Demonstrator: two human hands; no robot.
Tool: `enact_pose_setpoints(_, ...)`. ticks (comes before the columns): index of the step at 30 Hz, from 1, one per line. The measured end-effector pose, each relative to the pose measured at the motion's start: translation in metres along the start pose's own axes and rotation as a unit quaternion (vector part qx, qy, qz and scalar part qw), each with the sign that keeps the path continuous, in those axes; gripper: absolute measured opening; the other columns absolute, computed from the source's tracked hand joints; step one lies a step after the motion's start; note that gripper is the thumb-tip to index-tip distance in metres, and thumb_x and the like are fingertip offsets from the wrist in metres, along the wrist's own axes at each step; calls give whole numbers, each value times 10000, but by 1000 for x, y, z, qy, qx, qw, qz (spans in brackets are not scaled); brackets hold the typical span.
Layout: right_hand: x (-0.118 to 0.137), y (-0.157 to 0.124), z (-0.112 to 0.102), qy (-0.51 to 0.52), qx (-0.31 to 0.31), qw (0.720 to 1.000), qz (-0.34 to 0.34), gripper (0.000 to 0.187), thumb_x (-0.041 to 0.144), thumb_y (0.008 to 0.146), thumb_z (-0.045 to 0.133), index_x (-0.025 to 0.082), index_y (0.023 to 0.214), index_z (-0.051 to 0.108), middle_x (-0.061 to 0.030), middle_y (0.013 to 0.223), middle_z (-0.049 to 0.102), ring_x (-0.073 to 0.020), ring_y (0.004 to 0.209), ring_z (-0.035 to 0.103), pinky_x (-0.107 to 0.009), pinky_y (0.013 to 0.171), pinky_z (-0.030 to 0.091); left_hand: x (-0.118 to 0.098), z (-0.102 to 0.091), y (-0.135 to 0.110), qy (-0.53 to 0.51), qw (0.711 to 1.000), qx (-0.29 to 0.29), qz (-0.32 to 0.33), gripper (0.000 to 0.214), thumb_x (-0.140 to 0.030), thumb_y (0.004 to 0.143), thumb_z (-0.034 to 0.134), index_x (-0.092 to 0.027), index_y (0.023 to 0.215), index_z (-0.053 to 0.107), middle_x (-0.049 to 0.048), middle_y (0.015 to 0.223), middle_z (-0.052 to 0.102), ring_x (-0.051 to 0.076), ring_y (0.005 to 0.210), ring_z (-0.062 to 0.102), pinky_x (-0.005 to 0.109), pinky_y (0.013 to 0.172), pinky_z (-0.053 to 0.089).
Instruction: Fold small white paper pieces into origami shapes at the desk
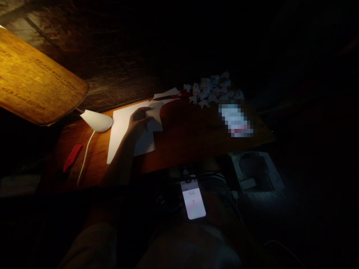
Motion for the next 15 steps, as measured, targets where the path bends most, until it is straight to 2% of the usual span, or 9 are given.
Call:
enact_pose_setpoints(5,11,-8,6,32,-12,999,39,482,553,860,618,141,1057,773,-160,1033,778,-332,1019,728,-530,933,549,-1,1,0,5,1000,10,3,430,-33,641,777,-198,1023,670,42,972,698,178,849,679,240,673,556)
enact_pose_setpoints(9,16,-15,3,38,-63,996,39,434,540,848,635,146,954,783,-141,971,783,-308,941,742,-506,906,565,-1,0,-1,-1,1000,0,-1,423,-40,628,789,-196,1005,678,36,954,699,164,809,671,228,651,552)
enact_pose_setpoints(15,11,-15,-3,-18,-116,991,65,400,485,788,694,161,1008,779,-137,995,786,-338,1010,733,-522,953,556,7,-2,3,-5,1000,4,18,431,-97,634,818,-201,1025,669,50,985,703,189,879,681,247,695,565)
Point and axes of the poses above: each hand's wrist, its own y-axis towards the middle knuckle, its own z-axis out of the palm, x = y × z, the point moved 8 cm from there along y, towards the middle knuckle
